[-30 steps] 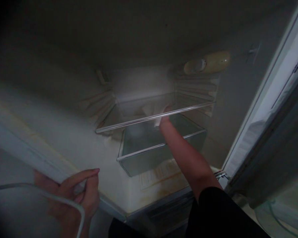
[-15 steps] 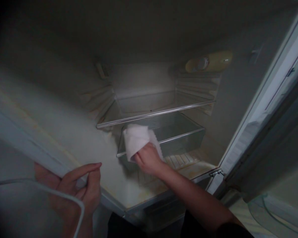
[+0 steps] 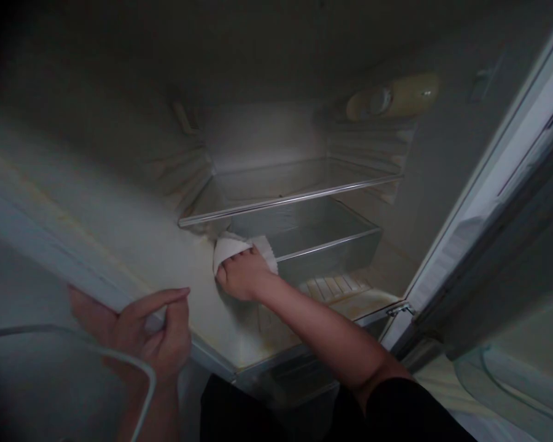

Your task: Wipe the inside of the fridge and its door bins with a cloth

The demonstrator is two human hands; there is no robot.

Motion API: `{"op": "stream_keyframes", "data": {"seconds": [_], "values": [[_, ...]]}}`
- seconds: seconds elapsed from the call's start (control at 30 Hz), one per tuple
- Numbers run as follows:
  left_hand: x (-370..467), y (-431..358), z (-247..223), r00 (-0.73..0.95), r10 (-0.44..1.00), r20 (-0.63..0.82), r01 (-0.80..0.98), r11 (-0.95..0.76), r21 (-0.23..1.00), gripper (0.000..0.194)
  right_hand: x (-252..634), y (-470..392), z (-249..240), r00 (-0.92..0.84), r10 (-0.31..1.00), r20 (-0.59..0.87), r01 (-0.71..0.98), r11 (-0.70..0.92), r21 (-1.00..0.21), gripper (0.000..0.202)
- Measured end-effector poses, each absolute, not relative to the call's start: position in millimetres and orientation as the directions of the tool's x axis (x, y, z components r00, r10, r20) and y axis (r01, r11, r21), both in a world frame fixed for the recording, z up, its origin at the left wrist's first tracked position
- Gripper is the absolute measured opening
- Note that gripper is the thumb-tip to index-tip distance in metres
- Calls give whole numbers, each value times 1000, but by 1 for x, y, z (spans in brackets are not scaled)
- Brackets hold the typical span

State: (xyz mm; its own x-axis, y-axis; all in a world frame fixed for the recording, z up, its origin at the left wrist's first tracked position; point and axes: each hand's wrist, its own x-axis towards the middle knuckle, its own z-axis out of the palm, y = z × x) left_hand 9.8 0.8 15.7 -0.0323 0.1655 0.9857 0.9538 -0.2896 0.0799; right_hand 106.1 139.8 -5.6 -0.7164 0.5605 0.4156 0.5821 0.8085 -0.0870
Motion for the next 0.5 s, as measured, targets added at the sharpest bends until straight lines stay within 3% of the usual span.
{"op": "stream_keyframes", "data": {"seconds": [0.13,0.27,0.5], "values": [[11,1,17,-21,173,985,947,-313,75,19,126,119,-42,-693,418,587,531,847,23,33],[11,1,14,-101,206,973,955,-255,153,14,138,116,-71,-663,309,682,501,860,98,30],[11,0,11,-131,217,967,952,-245,184,13,117,136,-71,-575,345,742,560,827,50,43]]}}
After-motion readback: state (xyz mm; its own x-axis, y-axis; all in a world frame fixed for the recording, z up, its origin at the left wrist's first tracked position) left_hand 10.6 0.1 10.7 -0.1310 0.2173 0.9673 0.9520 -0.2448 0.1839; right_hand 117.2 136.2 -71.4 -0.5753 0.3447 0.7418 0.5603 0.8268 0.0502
